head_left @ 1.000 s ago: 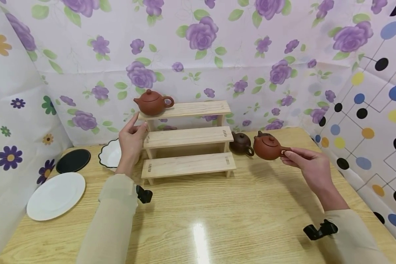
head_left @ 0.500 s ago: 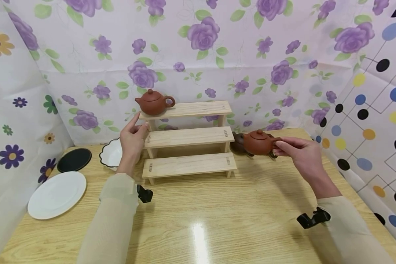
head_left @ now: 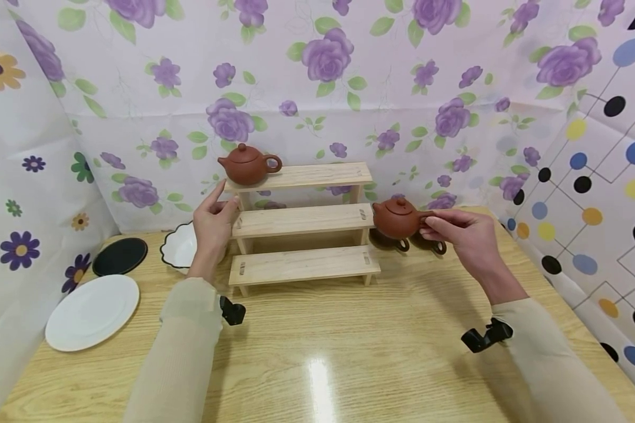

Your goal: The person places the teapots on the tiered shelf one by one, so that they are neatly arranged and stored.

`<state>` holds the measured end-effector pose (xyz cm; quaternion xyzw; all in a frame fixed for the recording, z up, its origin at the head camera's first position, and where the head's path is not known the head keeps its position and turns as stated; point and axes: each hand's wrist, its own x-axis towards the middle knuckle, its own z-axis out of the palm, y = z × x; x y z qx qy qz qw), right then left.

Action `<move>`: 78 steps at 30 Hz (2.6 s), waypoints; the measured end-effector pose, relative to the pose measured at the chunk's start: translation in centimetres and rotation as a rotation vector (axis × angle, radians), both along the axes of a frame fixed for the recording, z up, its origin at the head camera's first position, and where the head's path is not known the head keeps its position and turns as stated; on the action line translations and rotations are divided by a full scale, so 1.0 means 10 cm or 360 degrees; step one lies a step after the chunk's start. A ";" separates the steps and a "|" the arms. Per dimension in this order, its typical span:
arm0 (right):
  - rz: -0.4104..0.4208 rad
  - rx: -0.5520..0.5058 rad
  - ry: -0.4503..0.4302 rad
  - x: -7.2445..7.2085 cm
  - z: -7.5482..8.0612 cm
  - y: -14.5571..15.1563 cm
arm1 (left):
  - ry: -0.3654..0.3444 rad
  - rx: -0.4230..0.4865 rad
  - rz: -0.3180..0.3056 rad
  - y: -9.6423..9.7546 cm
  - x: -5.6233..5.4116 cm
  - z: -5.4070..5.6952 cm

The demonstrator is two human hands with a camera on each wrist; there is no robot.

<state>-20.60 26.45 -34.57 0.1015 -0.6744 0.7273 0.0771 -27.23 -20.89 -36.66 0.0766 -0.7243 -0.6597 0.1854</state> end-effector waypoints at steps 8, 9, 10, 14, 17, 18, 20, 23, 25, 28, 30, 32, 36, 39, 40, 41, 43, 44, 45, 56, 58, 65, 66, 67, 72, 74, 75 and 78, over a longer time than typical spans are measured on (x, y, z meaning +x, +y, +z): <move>0.0039 -0.0048 -0.0025 -0.12 0.11 -0.13 | -0.0006 -0.0004 0.0011 0.00 0.01 0.01; 0.0028 -0.0030 -0.0024 -0.13 0.13 -0.15 | -0.0004 -0.0003 0.0012 0.00 0.01 0.01; 0.0022 -0.0025 -0.0025 -0.15 0.14 -0.16 | -0.0003 -0.0002 0.0010 0.00 0.02 0.01; -0.0002 -0.0026 -0.0026 -0.21 0.17 -0.22 | 0.0007 0.0000 0.0001 0.00 0.02 0.01; -0.0001 -0.0036 -0.0031 -0.25 0.20 -0.27 | 0.0004 -0.0008 0.0002 0.00 0.01 0.01; 0.0003 -0.0036 -0.0031 -0.26 0.21 -0.28 | 0.0004 -0.0009 0.0004 0.00 0.01 0.01; 0.0007 -0.0028 -0.0023 -0.29 0.23 -0.31 | 0.0003 -0.0013 0.0007 0.00 0.01 0.01; 0.0031 -0.0029 0.0001 -0.34 0.27 -0.36 | 0.0011 -0.0011 0.0008 0.00 0.01 0.01; 0.0053 -0.0061 0.0012 -0.37 0.29 -0.40 | 0.0018 -0.0017 0.0010 0.00 0.02 0.01; 0.0083 -0.0104 0.0026 -0.42 0.32 -0.45 | 0.0028 -0.0044 0.0020 -0.01 0.03 0.02; 0.0096 -0.0137 0.0029 -0.45 0.34 -0.48 | 0.0036 -0.0065 0.0031 -0.01 0.03 0.02; 0.0106 -0.0154 0.0034 -0.48 0.36 -0.50 | 0.0043 -0.0074 0.0039 -0.01 0.04 0.03; 0.0133 -0.0205 0.0030 -0.55 0.40 -0.53 | 0.0057 -0.0067 0.0036 -0.01 0.04 0.02; 0.0114 -0.0163 0.0017 -0.60 0.43 -0.56 | 0.0059 -0.0061 0.0028 0.00 0.04 0.02; 0.0101 -0.0134 0.0015 -0.61 0.44 -0.57 | 0.0059 -0.0060 0.0026 0.00 0.04 0.01; 0.0088 -0.0107 0.0013 -0.63 0.45 -0.58 | 0.0059 -0.0057 0.0025 0.00 0.04 0.01; 0.0077 -0.0075 0.0008 -0.67 0.47 -0.60 | 0.0058 -0.0055 0.0026 0.01 0.04 0.01; 0.0080 -0.0075 0.0007 -0.70 0.48 -0.62 | 0.0061 -0.0053 0.0026 0.01 0.04 0.01; 0.0089 -0.0083 0.0006 -0.72 0.49 -0.63 | 0.0060 -0.0052 0.0027 0.01 0.04 0.01; 0.0145 -0.0040 0.0005 -0.97 0.61 -0.86 | 0.0046 -0.0025 0.0009 0.00 0.01 0.01; 0.0149 -0.0016 -0.0006 -1.02 0.63 -0.89 | 0.0041 -0.0034 0.0010 0.01 0.01 0.01; 0.0188 -0.0053 0.0004 -1.20 0.66 -0.94 | 0.0052 -0.0032 0.0026 0.01 0.03 0.01; 0.0191 -0.0062 -0.0002 -1.21 0.66 -0.95 | 0.0055 -0.0029 0.0028 0.01 0.03 0.01; 0.0196 -0.0072 -0.0010 -1.23 0.66 -0.95 | 0.0057 -0.0026 0.0030 0.01 0.03 0.01; 0.0225 -0.0111 -0.0063 -1.29 0.65 -0.95 | 0.0055 -0.0024 0.0041 0.02 0.04 0.02; 0.0233 -0.0109 -0.0060 -1.31 0.65 -0.96 | 0.0057 -0.0020 0.0036 0.01 0.04 0.02; 0.0236 -0.0108 -0.0057 -1.31 0.64 -0.96 | 0.0057 -0.0021 0.0036 0.01 0.04 0.02; 0.0237 -0.0102 -0.0052 -1.34 0.64 -0.99 | 0.0057 -0.0022 0.0029 0.01 0.04 0.02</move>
